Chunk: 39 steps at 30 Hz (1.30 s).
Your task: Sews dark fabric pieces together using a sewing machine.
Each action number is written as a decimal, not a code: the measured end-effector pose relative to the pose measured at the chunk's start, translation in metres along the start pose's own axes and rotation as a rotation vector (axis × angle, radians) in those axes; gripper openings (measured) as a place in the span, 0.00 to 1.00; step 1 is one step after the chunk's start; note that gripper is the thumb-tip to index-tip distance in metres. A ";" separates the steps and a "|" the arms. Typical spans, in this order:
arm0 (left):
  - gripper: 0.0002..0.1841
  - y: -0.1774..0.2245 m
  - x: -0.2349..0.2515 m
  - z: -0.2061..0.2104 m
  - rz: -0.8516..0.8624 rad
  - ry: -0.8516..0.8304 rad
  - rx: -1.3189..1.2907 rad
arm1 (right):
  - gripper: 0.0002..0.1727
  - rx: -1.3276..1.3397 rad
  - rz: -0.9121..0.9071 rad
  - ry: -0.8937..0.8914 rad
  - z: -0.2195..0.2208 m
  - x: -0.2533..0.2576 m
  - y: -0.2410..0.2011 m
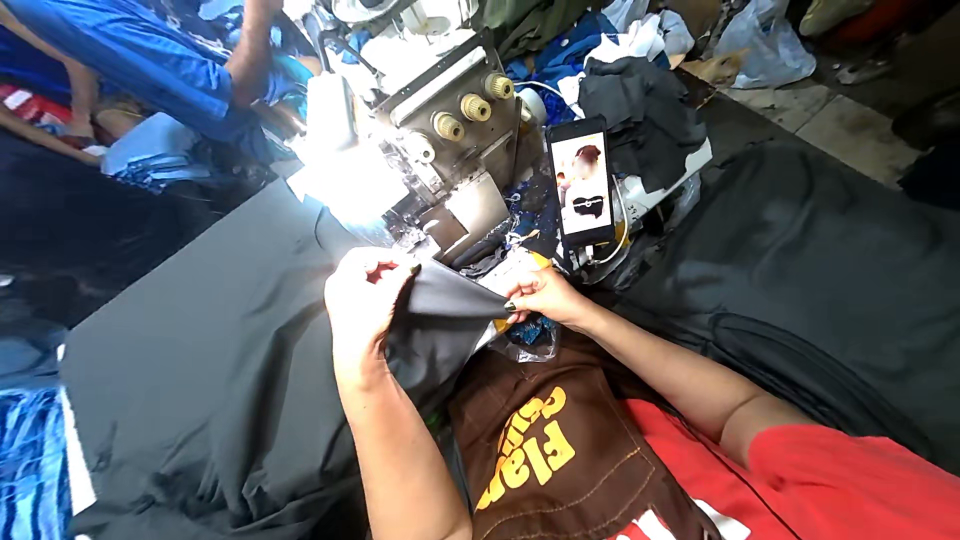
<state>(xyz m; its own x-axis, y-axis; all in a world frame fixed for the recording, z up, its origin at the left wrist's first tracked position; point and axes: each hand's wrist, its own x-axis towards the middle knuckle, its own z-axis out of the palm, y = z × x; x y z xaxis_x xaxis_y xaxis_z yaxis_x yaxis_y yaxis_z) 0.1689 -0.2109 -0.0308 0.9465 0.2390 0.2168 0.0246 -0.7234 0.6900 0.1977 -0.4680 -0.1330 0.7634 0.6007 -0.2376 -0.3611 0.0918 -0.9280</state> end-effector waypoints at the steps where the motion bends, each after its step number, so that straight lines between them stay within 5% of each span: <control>1: 0.10 0.000 0.000 0.000 -0.004 0.001 0.001 | 0.07 0.005 -0.006 0.000 0.000 0.000 0.001; 39: 0.09 -0.005 0.000 0.000 0.029 0.006 -0.049 | 0.07 0.037 0.018 -0.003 -0.001 0.000 0.000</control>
<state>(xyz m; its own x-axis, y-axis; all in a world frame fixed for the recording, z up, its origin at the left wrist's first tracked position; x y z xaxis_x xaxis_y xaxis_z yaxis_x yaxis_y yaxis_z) 0.1685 -0.2072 -0.0339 0.9447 0.2226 0.2409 -0.0184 -0.6973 0.7165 0.1987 -0.4688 -0.1336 0.7550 0.6047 -0.2535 -0.3944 0.1100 -0.9123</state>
